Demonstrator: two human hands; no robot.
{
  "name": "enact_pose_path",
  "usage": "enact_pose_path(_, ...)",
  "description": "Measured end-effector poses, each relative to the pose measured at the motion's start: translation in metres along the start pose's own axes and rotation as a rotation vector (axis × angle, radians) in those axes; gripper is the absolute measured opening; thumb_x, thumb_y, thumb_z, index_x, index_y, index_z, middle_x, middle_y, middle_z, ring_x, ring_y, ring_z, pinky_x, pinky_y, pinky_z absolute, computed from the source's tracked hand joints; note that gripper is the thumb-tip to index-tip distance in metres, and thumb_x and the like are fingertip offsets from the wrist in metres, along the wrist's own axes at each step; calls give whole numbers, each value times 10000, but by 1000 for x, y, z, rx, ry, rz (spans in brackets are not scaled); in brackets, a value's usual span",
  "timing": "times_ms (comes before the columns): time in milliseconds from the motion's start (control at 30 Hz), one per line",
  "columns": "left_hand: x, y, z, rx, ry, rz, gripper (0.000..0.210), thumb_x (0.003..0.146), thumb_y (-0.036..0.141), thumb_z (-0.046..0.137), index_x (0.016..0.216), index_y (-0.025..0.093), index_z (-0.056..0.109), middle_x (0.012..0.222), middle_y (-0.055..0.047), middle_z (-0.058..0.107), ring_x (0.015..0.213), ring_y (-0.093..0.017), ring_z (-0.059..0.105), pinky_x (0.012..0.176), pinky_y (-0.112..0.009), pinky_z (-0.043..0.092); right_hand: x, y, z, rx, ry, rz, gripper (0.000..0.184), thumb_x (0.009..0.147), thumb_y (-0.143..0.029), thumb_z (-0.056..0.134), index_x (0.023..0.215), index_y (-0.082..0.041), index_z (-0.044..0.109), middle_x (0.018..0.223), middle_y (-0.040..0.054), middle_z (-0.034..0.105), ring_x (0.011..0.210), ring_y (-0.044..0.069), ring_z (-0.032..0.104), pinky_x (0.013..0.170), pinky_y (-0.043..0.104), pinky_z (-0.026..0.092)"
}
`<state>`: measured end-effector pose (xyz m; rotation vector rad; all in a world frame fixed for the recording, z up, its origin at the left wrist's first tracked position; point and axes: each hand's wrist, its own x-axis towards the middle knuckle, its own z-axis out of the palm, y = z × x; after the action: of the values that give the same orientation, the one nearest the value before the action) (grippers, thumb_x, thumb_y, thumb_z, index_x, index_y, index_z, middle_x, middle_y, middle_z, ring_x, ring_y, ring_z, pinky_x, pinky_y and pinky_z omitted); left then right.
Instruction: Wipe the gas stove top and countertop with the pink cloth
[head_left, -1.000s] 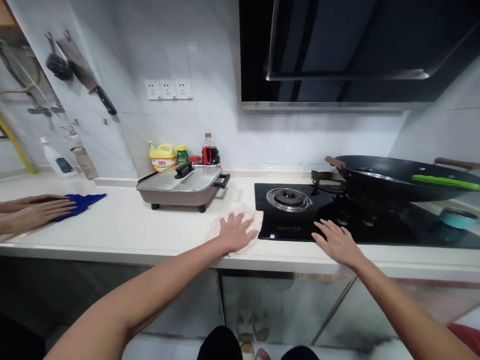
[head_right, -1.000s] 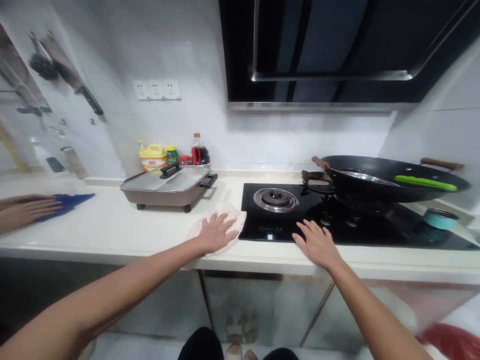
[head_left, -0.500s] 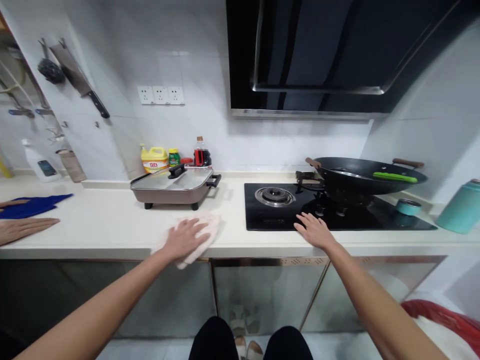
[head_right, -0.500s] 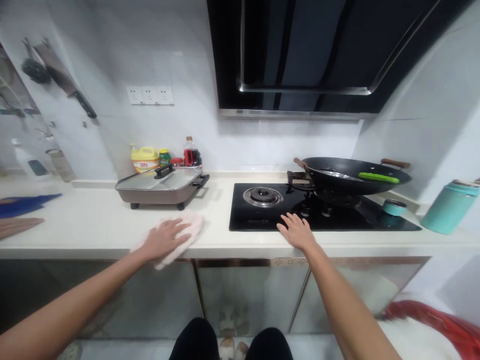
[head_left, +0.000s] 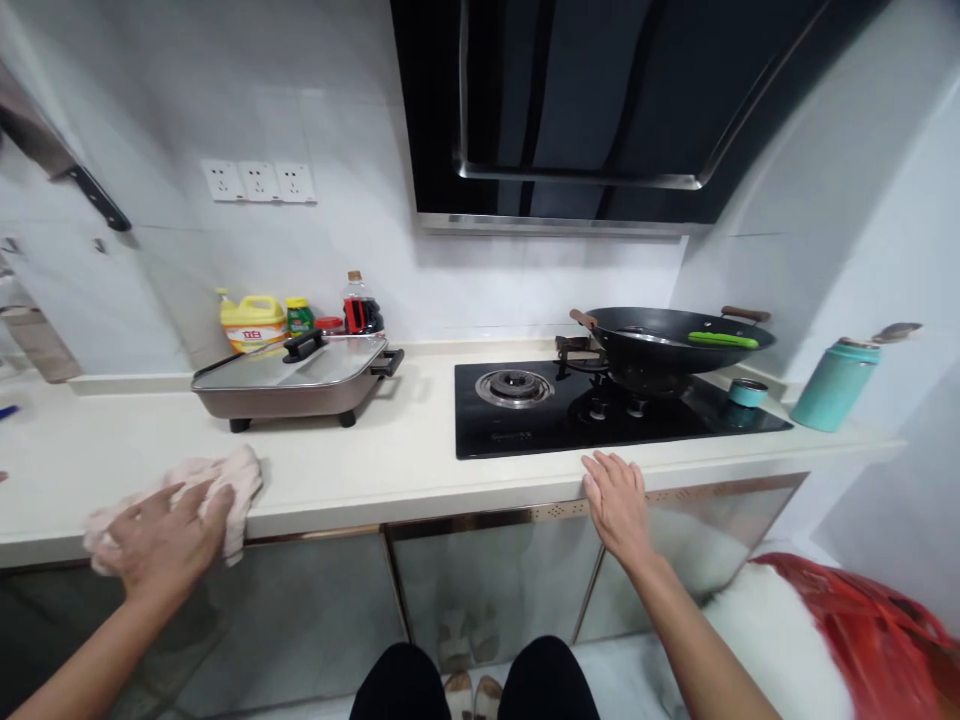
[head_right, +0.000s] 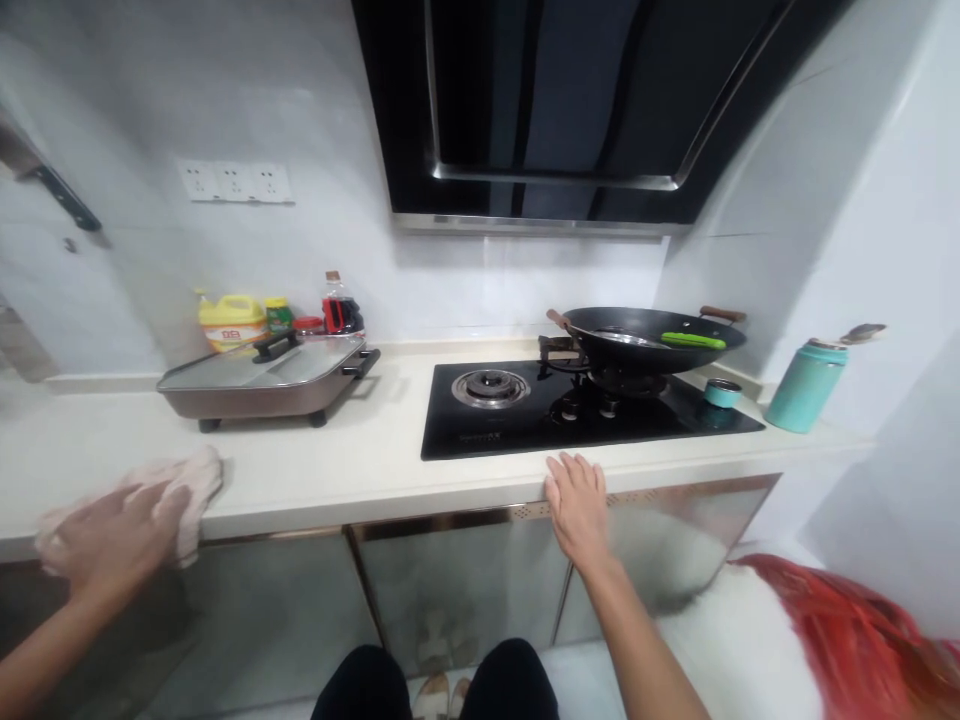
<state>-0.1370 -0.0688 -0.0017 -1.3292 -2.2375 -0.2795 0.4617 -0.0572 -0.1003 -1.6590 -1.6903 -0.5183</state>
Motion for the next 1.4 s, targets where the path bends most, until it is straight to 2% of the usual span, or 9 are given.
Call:
enact_pose_path(67, -11, 19, 3, -64, 63, -88, 503, 976, 477, 331, 1351, 379, 652, 1446, 34, 688, 1325, -376, 567, 1004, -527, 503, -10, -4, 0, 1, 21, 16, 505, 1091, -399, 282, 1405, -208, 628, 1480, 127, 616, 1445, 320, 453, 1250, 580, 228)
enact_pose_path(167, -32, 54, 0, -154, 57, -25, 529, 1004, 495, 304, 1346, 329, 672, 1518, -34, 628, 1352, -395, 539, 1009, -548, 488, -10, -10, -1, 11, 13, 46, 500, 1090, -386, 274, 1416, -202, 606, 1492, 144, 595, 1458, 326, 427, 1256, 610, 199)
enact_pose_path(267, -53, 89, -9, -176, 38, 138, 539, 1006, 502, 315, 1352, 297, 674, 1513, -104, 614, 1363, -416, 511, 1024, -604, 457, -5, -12, -5, 28, -19, 45, 496, 1084, -378, 283, 1432, -206, 592, 1500, 149, 586, 1458, 333, 419, 1255, 623, 192)
enact_pose_path(533, -83, 162, -31, -231, 55, 610, 609, 890, 585, 630, 1405, 262, 653, 1482, -194, 602, 1322, -478, 489, 1078, -689, 354, -5, -14, -14, -14, -60, 34, 517, 1093, -384, 256, 1445, -180, 576, 1532, 144, 561, 1475, 323, 397, 1269, 586, 178)
enact_pose_path(933, -147, 326, -89, -417, -168, 997, 722, 945, 386, 654, 1616, 387, 389, 1661, -133, 415, 1446, -456, 397, 1161, -680, 305, -4, -7, -16, 6, -111, 20, 484, 1074, -373, 333, 1467, -193, 551, 1557, 144, 541, 1487, 331, 390, 1271, 589, 196)
enact_pose_path(1067, -153, 342, -84, -462, -119, 1033, 683, 970, 360, 619, 1614, 397, 393, 1644, -128, 445, 1440, -430, 430, 1154, -663, 336, 5, -22, -27, 210, -4, 106, 489, 1054, -399, 371, 1473, -203, 529, 1488, 163, 574, 1439, 323, 444, 1246, 614, 264)
enact_pose_path(1200, -152, 343, -68, -518, 55, 1024, 565, 1005, 278, 552, 1564, 327, 487, 1549, -138, 561, 1366, -395, 522, 1112, -627, 414, 23, -78, -41, 492, 177, 10, 473, 1049, -391, 407, 1470, -203, 514, 1479, 161, 541, 1417, 265, 467, 1209, 500, 379)
enact_pose_path(1300, -149, 341, -62, -595, 129, 1009, 510, 1039, 210, 442, 1535, 296, 524, 1476, -101, 626, 1352, -345, 543, 1122, -566, 431, 32, -119, -40, 520, -50, -136, 455, 1044, -370, 451, 1463, -210, 527, 1468, 143, 563, 1390, 245, 487, 1198, 471, 388)
enact_pose_path(1400, -143, 333, -61, -633, 147, 1067, 527, 1012, 170, 453, 1527, 254, 529, 1482, -132, 621, 1373, -353, 534, 1112, -555, 441, 36, -130, -32, 450, -231, -140, 521, 1038, -420, 506, 1503, -186, 491, 1482, 150, 567, 1399, 264, 473, 1220, 509, 336)
